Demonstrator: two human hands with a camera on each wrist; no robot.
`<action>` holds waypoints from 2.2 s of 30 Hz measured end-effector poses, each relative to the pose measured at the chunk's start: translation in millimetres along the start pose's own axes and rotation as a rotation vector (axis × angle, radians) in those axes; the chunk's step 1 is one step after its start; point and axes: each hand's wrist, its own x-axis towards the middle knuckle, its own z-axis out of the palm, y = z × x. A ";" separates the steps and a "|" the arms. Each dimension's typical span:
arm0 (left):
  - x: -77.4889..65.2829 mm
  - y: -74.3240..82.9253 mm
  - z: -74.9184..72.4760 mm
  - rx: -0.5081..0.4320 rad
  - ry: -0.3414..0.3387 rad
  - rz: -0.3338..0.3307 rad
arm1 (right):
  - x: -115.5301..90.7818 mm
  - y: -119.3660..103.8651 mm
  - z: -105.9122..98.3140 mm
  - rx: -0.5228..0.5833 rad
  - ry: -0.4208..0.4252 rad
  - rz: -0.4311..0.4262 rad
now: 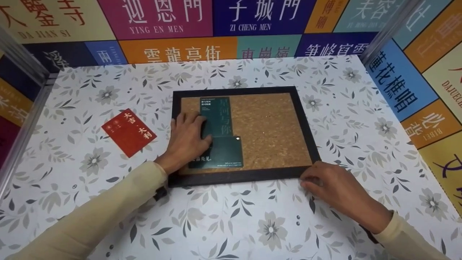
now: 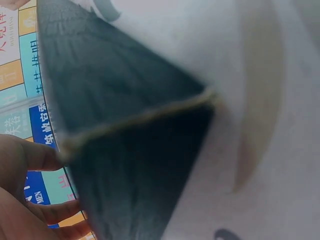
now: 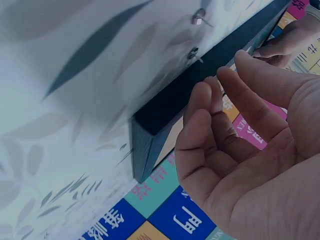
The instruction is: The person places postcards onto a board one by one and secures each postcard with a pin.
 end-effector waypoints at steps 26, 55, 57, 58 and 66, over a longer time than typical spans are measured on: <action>2.0 -0.8 0.4 -0.009 -0.026 -0.019 | -5.7 7.5 10.1 -0.038 0.030 0.032; -2.4 -3.6 -1.3 -0.006 -0.044 0.035 | -4.7 7.4 16.2 -0.061 0.052 0.036; -2.9 -3.9 -1.1 -0.009 -0.043 0.036 | -4.7 6.7 17.2 -0.063 0.052 0.036; -3.0 -4.1 -1.1 -0.011 -0.044 0.036 | -4.7 6.4 17.7 -0.062 0.051 0.036; -3.4 -5.2 -1.0 -0.019 -0.051 0.034 | -5.7 2.9 17.4 -0.069 0.045 0.002</action>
